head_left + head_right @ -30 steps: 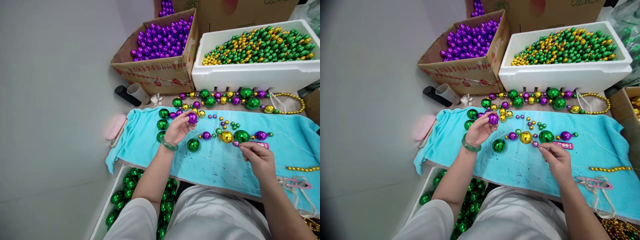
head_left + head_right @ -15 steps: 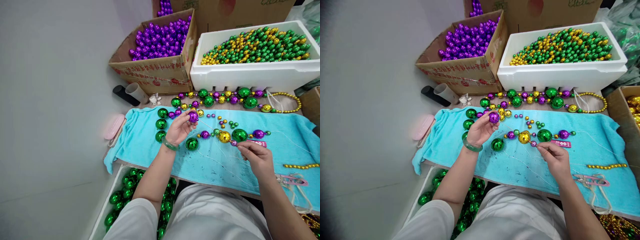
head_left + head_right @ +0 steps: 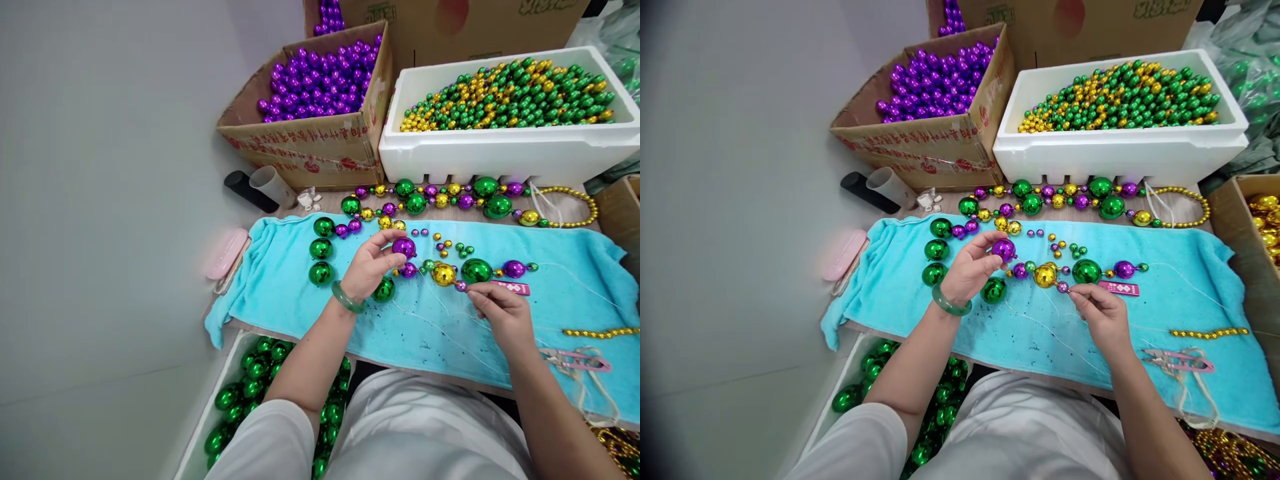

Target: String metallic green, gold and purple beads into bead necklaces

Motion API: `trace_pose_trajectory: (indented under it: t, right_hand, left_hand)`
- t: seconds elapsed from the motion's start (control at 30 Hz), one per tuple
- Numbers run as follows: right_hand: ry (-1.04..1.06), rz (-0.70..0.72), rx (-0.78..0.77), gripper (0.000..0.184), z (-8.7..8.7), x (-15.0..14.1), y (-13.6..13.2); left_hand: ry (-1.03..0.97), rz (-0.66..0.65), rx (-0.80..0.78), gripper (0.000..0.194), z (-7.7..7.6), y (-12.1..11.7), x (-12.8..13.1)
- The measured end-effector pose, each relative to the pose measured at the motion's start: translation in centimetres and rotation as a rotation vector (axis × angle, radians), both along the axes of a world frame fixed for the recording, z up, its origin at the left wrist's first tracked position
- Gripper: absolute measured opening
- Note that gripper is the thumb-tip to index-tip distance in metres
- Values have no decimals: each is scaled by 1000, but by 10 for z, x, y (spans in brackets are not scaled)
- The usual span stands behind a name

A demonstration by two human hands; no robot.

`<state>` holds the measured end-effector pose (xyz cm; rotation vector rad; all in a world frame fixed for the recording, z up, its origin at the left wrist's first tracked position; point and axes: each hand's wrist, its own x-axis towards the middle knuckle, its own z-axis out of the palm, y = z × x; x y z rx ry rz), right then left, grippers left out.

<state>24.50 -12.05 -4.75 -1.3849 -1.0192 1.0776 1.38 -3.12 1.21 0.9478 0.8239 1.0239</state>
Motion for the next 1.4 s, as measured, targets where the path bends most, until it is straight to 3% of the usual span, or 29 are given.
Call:
trace_pose_trajectory:
  t: [0.4, 0.57, 0.73, 0.97, 1.17, 1.3, 1.4]
  right_hand:
    - [15, 35, -33, 12, -10, 8, 2]
    - [65, -23, -90, 15, -4, 1, 5]
    - [70, -3, -80, 14, 2, 0, 8]
    - [72, -17, -83, 16, -3, 0, 7]
    - [54, -26, -63, 19, -5, 0, 3]
    - [61, 11, -58, 19, -9, 3, 2]
    - [46, 14, -64, 18, -12, 8, 2]
  left_hand:
    - [8, -36, 8, 39, 0, -4, 2]
    - [103, 26, 99, 42, -2, -5, 5]
    - [97, 16, 82, 43, -2, -4, 4]
    - [217, 88, 128, 42, 2, -8, 11]
    - [163, 134, 75, 40, 7, -10, 19]
    - [63, 99, -45, 39, 8, -10, 20]
    - [79, 82, -35, 40, 6, -12, 21]
